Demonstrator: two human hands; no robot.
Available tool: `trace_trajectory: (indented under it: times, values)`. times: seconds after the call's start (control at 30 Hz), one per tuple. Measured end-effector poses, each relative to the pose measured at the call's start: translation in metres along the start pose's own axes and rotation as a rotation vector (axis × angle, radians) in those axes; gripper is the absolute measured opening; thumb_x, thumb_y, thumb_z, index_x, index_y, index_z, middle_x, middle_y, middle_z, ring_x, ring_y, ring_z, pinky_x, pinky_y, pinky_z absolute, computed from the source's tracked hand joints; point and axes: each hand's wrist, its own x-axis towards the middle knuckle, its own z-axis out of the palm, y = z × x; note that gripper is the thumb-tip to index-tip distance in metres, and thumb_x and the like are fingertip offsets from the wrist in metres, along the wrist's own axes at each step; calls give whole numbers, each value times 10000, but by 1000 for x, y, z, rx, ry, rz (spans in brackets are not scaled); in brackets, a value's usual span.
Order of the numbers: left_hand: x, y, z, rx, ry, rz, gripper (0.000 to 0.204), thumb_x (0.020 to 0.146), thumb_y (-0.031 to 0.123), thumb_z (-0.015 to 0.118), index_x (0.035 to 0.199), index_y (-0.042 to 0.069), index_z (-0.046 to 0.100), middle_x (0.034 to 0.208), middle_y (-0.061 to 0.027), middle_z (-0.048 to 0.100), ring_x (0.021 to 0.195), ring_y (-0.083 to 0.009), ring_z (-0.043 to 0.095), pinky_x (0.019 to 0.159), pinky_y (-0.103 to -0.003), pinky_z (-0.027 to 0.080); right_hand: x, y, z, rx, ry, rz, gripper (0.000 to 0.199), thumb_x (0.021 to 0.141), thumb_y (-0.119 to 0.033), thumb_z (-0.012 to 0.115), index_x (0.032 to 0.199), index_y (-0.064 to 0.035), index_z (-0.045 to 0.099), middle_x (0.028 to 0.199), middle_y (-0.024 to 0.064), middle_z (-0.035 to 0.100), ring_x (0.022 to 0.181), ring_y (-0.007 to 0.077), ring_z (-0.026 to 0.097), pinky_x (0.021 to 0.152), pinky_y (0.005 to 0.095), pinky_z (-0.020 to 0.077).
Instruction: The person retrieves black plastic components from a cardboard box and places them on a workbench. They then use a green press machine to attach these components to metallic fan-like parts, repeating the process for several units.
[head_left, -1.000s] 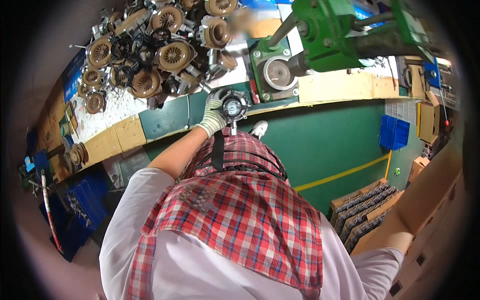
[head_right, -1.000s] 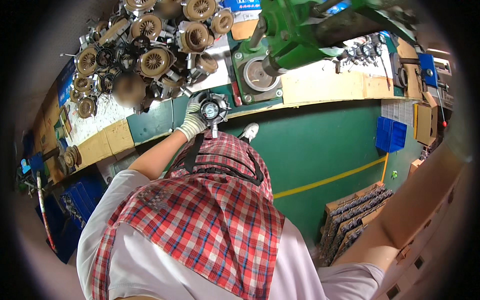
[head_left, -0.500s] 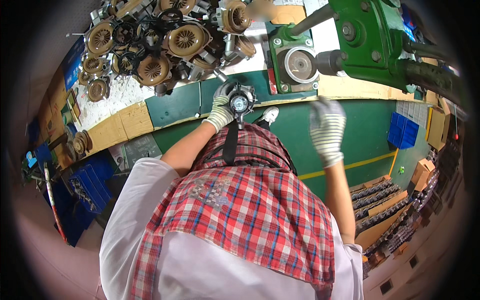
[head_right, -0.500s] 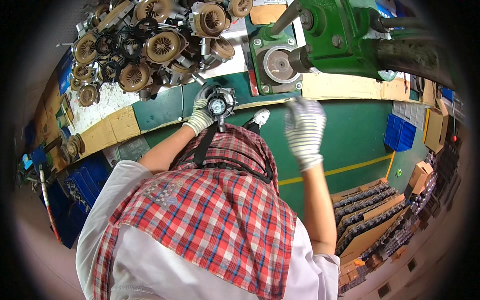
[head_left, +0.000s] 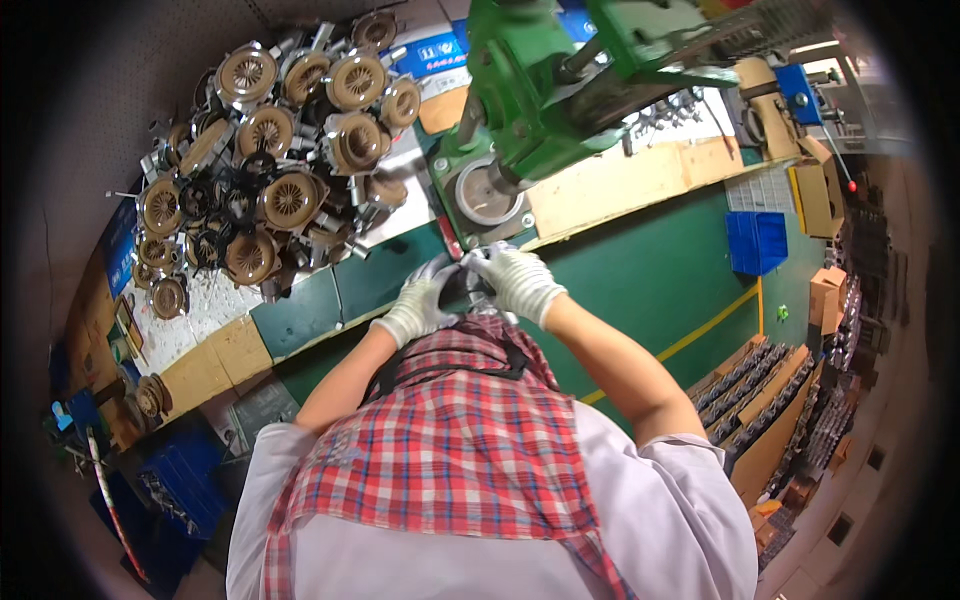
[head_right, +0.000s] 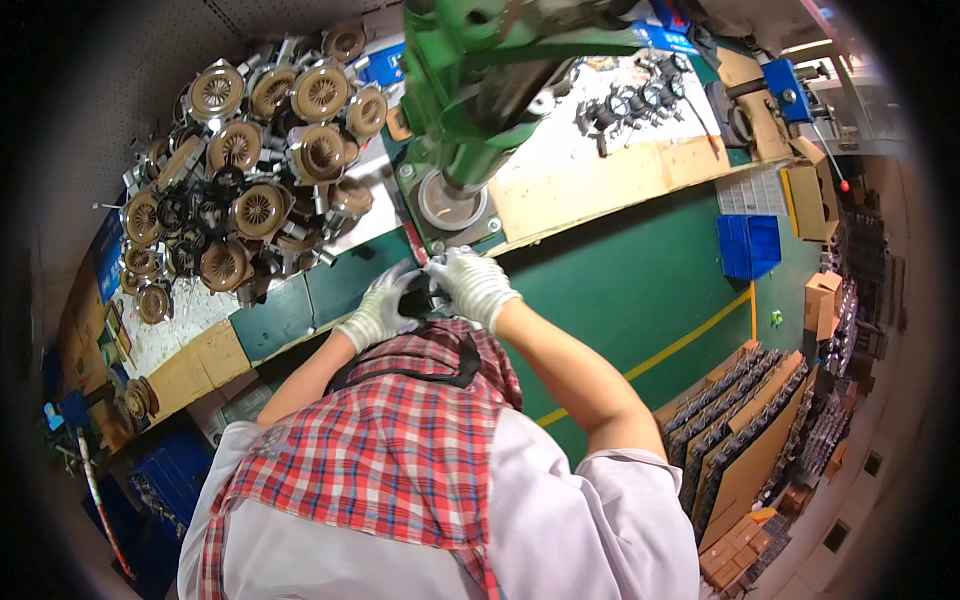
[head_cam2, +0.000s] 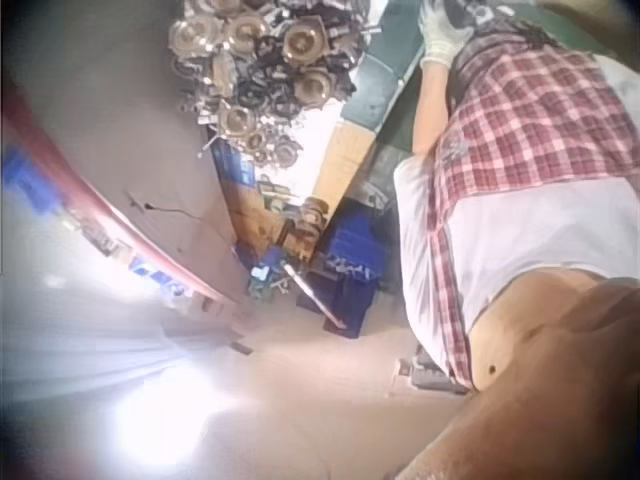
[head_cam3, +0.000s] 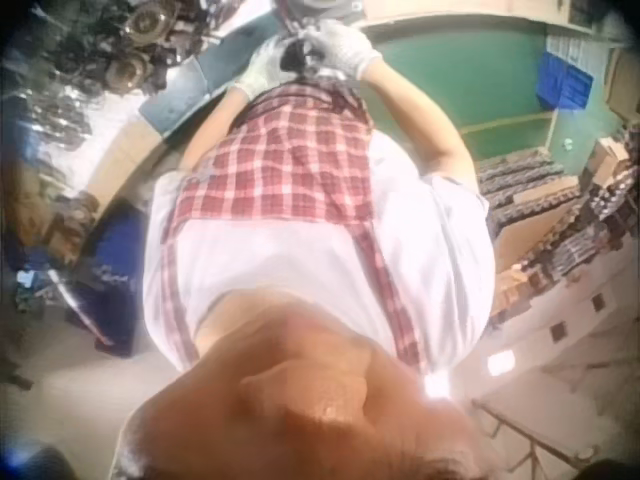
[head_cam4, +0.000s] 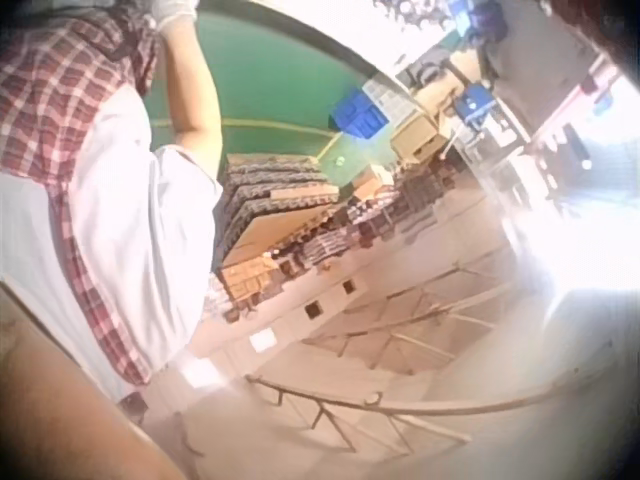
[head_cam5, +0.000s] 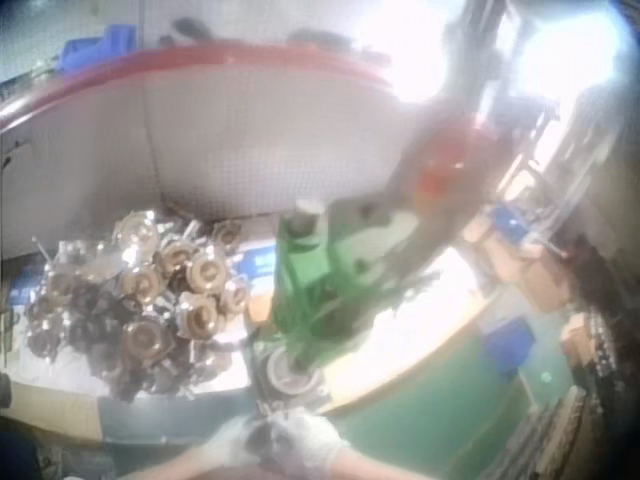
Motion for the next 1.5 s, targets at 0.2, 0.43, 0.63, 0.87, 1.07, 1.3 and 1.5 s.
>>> trace_trajectory:
  times: [0.2, 0.43, 0.63, 0.87, 1.07, 1.3, 1.5]
  values:
    - [-65, -24, -26, -203, 192, -369, 622, 775, 214, 718, 1306, -3, 478, 1263, -219, 555, 1183, -373, 524, 1034, -420, 399, -7, 151, -19, -237, 82, 200, 381, 702, -120, 716, 1056, -104, 578, 1025, 184, 589, 958, 357, 611, 830, 422, 516]
    - [-154, -65, -27, -108, 389, -636, 489, 815, 191, 681, 1256, 34, 540, 1142, -220, 619, 1070, -374, 589, 934, -409, 468, 79, 327, -5, 389, 341, 191, 260, 846, -175, 658, 1049, -13, 636, 990, 57, 680, 876, 257, 620, 793, 427, 514]
    - [-209, -165, -83, 118, 770, -880, 458, 817, 208, 680, 1229, 64, 541, 1121, -193, 606, 1017, -365, 585, 869, -409, 484, 80, 251, -67, -265, 627, 502, 352, 856, -154, 636, 1180, -41, 557, 1144, 121, 609, 986, 300, 600, 844, 411, 501]
    - [-239, -331, -274, 313, 938, -1454, 739, 772, 297, 690, 1383, 34, 368, 1298, -216, 488, 1224, -382, 460, 1038, -438, 384, -50, 162, 57, -273, 499, 635, 428, 821, -119, 650, 1221, -75, 507, 1231, 181, 540, 1045, 373, 569, 894, 444, 486]
    - [-256, -417, -327, 195, 662, -1439, 769, 725, 278, 748, 1358, 25, 393, 1254, -206, 562, 1172, -362, 538, 986, -420, 442, -138, 62, 147, -116, -69, 795, 352, 815, -192, 649, 1153, -118, 584, 1116, 165, 587, 983, 374, 607, 819, 448, 524]
    - [-282, -356, -268, 167, 876, -1159, 574, 696, 215, 759, 1165, -36, 544, 1075, -247, 641, 990, -390, 622, 854, -408, 490, -103, 21, 170, 6, -108, 616, 279, 870, -199, 576, 1134, -114, 609, 1114, 160, 603, 1009, 366, 594, 843, 443, 502]
    - [-320, -310, -160, 632, 620, -803, 289, 749, 175, 686, 1014, 114, 590, 926, -148, 586, 832, -345, 583, 707, -457, 479, 31, -79, 120, -18, 11, 148, 235, 871, -207, 544, 1071, -97, 598, 1009, 144, 625, 905, 355, 607, 788, 459, 492]
